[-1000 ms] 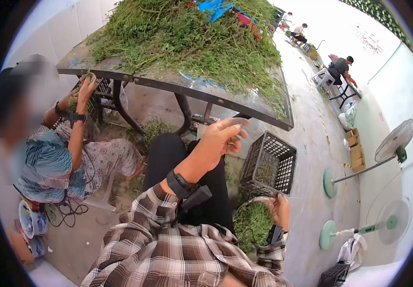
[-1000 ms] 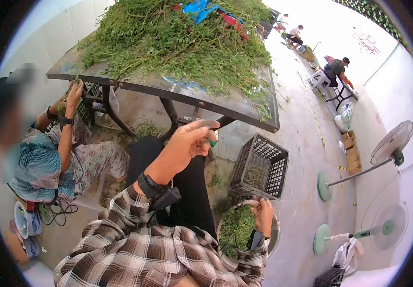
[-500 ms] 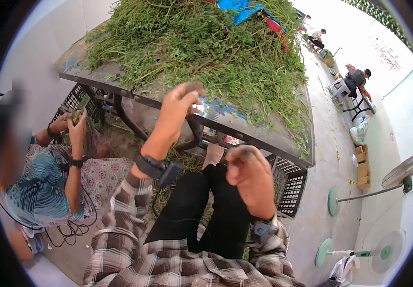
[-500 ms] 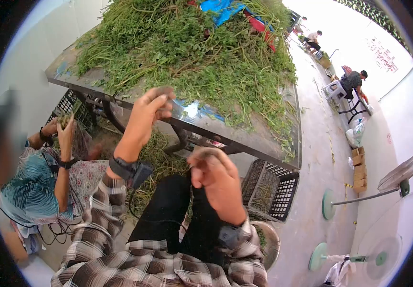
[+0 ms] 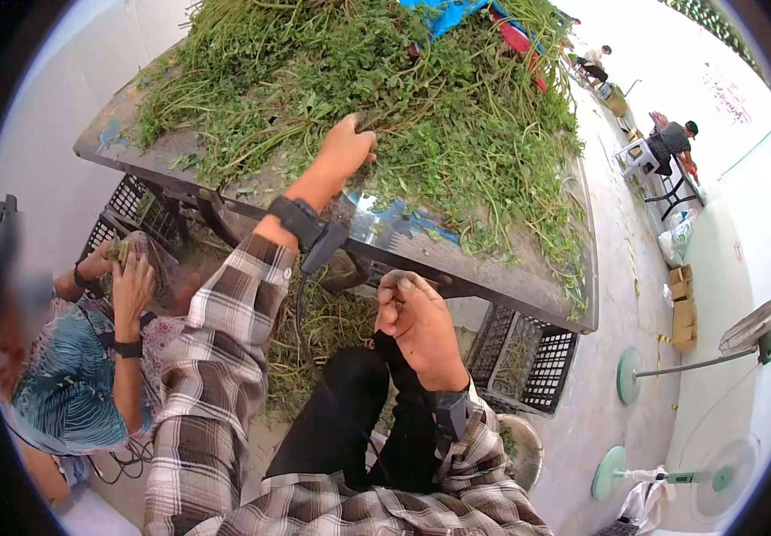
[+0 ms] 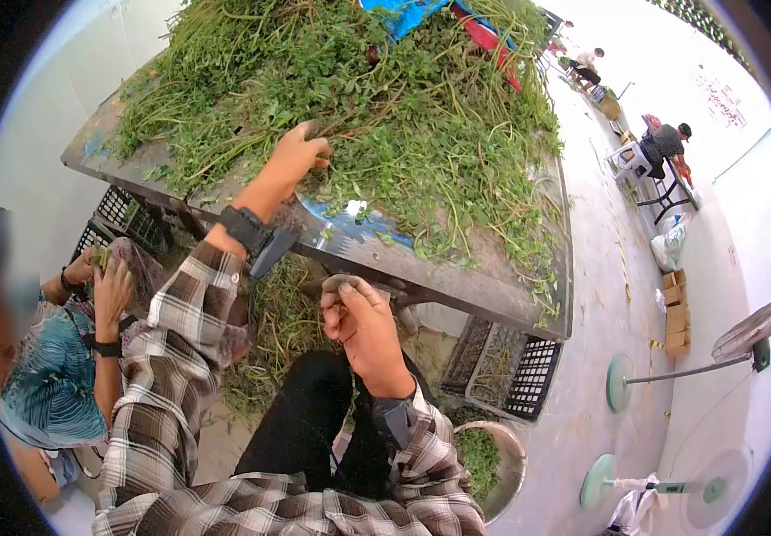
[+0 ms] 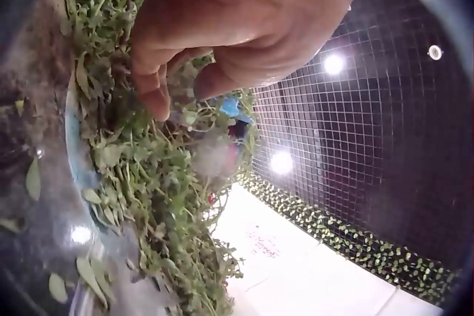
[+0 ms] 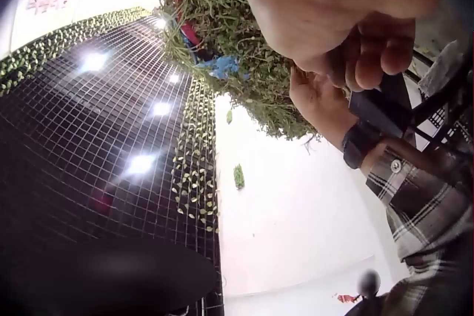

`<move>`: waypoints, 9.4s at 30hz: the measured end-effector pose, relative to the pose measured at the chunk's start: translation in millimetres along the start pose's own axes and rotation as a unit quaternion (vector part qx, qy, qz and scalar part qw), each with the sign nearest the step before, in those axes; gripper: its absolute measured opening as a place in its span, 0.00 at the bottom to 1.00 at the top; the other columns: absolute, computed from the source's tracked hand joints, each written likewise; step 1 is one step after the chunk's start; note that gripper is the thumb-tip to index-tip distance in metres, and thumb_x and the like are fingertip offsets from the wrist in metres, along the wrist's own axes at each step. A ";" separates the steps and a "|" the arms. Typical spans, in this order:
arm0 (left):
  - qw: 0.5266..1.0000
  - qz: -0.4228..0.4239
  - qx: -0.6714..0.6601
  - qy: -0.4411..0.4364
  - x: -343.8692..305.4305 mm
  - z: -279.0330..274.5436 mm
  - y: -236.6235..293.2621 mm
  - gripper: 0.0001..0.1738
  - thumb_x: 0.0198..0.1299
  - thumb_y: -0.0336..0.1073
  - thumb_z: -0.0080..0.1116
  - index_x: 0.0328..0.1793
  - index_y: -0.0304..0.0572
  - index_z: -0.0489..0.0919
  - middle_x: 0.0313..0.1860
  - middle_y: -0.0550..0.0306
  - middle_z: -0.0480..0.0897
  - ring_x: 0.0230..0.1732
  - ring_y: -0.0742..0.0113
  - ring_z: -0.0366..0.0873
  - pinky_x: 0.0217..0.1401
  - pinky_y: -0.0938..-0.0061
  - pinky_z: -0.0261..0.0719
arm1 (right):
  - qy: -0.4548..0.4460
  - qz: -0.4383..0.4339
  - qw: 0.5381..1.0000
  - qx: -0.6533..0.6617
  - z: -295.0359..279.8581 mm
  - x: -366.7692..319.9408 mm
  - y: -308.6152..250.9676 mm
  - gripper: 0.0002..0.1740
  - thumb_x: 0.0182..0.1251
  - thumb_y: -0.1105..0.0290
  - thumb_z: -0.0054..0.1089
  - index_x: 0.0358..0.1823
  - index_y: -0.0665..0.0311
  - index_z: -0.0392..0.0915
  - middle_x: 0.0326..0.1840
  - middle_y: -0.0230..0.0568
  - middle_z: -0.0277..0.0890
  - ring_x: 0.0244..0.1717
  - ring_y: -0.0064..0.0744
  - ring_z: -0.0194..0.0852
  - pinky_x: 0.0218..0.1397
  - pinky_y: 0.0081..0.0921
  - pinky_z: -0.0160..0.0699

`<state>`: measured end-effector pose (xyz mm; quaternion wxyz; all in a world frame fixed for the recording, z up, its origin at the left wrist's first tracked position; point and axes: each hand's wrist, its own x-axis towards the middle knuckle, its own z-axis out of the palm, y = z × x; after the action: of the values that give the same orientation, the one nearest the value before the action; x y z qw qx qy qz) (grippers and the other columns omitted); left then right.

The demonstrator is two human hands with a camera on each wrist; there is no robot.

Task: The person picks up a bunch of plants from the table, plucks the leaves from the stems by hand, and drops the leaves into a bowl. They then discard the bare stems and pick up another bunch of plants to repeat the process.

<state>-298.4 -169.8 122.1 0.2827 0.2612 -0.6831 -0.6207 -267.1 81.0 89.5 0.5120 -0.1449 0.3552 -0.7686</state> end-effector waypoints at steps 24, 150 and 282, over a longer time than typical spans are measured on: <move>0.991 0.122 0.010 0.061 -6.7 -19.1 78.3 0.12 0.61 0.36 0.50 0.41 0.34 0.77 0.27 0.61 0.77 0.21 0.74 0.64 0.24 0.75 0.64 | 0.019 -0.037 0.999 0.005 -12.8 -3.1 3.8 0.09 0.69 0.70 0.46 0.40 0.67 0.74 0.29 0.32 0.71 0.23 0.18 0.64 0.23 0.18 0.62; 0.960 -0.207 -0.166 0.089 -352.7 -88.1 -16.1 0.10 0.65 0.40 0.48 0.31 0.47 0.67 0.15 0.70 0.63 0.11 0.84 0.52 0.11 0.87 0.47 | -0.013 -0.062 0.989 -0.134 17.5 -33.2 21.9 0.09 0.67 0.67 0.47 0.36 0.65 0.73 0.24 0.29 0.71 0.19 0.15 0.62 0.21 0.14 0.61; 0.969 -0.208 -0.049 0.128 -335.4 -71.4 -46.3 0.10 0.63 0.41 0.52 0.38 0.42 0.76 0.16 0.74 0.62 0.14 0.87 0.52 0.14 0.88 0.47 | -0.074 -0.208 0.793 -0.567 18.2 -33.9 107.3 0.13 0.53 0.72 0.56 0.42 0.59 0.77 0.31 0.42 0.72 0.32 0.47 0.73 0.32 0.36 0.72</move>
<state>-11.3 13.3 60.2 0.2451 0.4605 -0.5406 -0.6600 -168.2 80.0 32.6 0.1904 -0.5363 0.6495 -0.5043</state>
